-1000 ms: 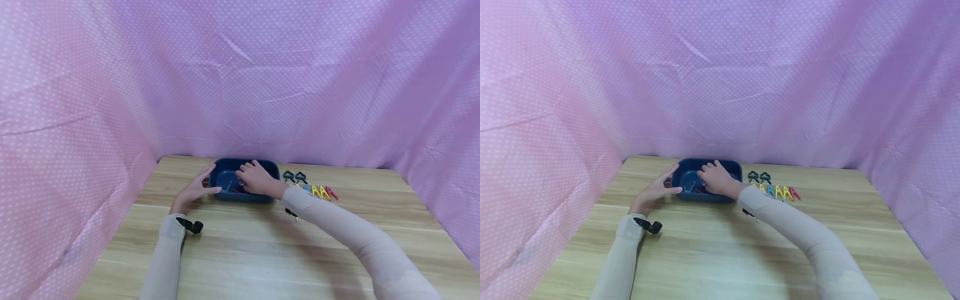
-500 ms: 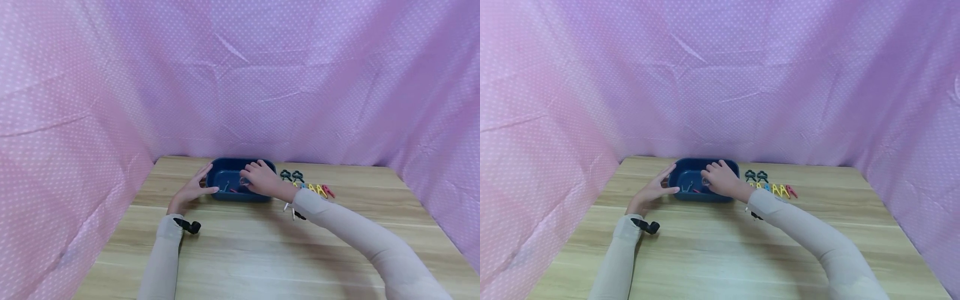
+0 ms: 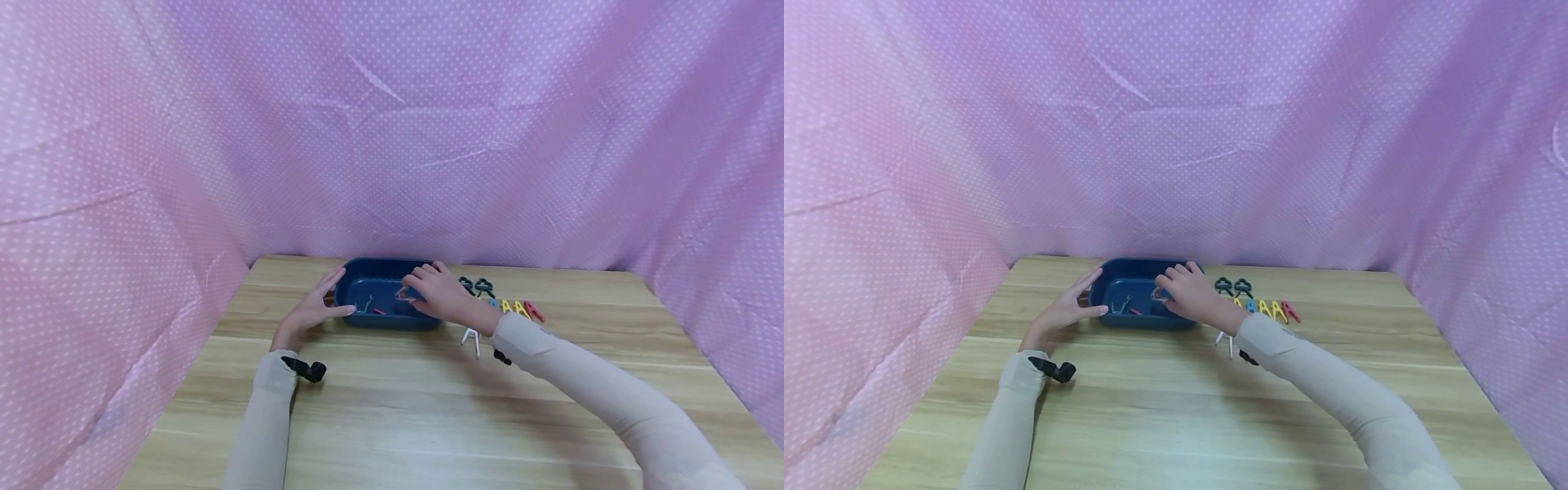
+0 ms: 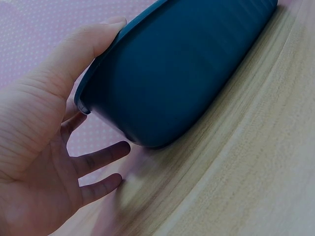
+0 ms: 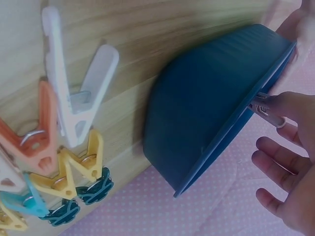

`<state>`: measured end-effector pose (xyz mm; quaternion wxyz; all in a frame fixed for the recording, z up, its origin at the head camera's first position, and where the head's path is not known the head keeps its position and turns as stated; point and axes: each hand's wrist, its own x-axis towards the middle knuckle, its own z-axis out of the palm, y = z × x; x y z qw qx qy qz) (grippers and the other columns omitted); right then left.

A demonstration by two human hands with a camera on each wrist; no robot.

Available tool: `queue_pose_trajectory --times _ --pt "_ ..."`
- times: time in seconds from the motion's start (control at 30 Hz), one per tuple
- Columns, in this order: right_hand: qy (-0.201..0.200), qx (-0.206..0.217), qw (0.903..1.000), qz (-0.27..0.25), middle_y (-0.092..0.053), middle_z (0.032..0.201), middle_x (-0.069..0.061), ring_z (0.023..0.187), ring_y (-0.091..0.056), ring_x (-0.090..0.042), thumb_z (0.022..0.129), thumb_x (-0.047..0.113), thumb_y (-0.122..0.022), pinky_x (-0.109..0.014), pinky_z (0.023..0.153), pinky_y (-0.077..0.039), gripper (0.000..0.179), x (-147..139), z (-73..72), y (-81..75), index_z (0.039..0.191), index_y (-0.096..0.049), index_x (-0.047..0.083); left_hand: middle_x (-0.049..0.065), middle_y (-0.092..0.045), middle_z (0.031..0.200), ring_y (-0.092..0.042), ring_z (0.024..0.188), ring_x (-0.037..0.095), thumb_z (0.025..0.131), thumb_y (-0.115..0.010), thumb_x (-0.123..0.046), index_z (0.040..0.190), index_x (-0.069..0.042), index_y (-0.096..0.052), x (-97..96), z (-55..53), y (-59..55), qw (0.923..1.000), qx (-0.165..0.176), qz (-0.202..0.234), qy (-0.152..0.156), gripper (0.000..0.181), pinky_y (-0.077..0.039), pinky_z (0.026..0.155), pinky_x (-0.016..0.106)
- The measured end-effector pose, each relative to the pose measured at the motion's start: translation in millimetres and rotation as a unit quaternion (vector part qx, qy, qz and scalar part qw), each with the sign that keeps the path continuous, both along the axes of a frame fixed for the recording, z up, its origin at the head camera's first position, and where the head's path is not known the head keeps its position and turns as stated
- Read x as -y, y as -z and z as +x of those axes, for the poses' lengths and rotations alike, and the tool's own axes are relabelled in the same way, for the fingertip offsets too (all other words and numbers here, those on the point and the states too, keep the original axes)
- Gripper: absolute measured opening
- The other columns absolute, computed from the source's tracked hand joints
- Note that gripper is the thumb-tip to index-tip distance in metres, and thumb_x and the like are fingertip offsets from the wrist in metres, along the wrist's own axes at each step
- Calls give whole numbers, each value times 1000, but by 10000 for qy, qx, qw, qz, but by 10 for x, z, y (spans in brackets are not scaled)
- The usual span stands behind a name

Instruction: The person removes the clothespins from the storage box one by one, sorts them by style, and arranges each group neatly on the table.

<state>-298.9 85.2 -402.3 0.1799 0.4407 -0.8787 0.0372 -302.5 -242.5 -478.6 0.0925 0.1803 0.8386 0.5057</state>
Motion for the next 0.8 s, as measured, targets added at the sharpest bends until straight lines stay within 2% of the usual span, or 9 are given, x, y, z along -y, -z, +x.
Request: queue_pose_trajectory --times 0.23,0.5,0.7,0.8 --pt "-1 113 9997 -212 -71 110 -7 104 -65 -27 88 22 -80 -48 93 -50 31 -83 42 -4 115 -69 11 0 0 173 -19 155 39 94 -75 -30 165 -27 -11 -12 18 -17 10000 12 -6 -8 96 -25 123 61" --pt "43 138 9996 -262 -71 108 -6 102 -66 -27 87 22 -81 -50 97 -49 31 -181 54 0 113 -68 11 1 1 173 -21 153 43 94 -75 -29 165 -31 -11 0 20 -20 9999 137 22 -71 96 -26 121 63" --pt "95 352 9991 -230 -70 111 -6 105 -65 -26 89 22 -80 -51 100 -48 31 -276 79 -10 115 -68 11 5 3 173 -19 153 46 95 -75 -25 166 -24 -10 -13 14 -33 9997 225 22 -83 96 -23 122 64" --pt "94 387 9989 -244 -70 111 -6 106 -64 -26 89 22 -80 -52 101 -49 31 -333 91 -34 116 -68 10 8 2 173 -19 153 47 95 -75 -24 166 -20 -10 -32 52 -110 9994 324 57 -68 96 -23 122 65"
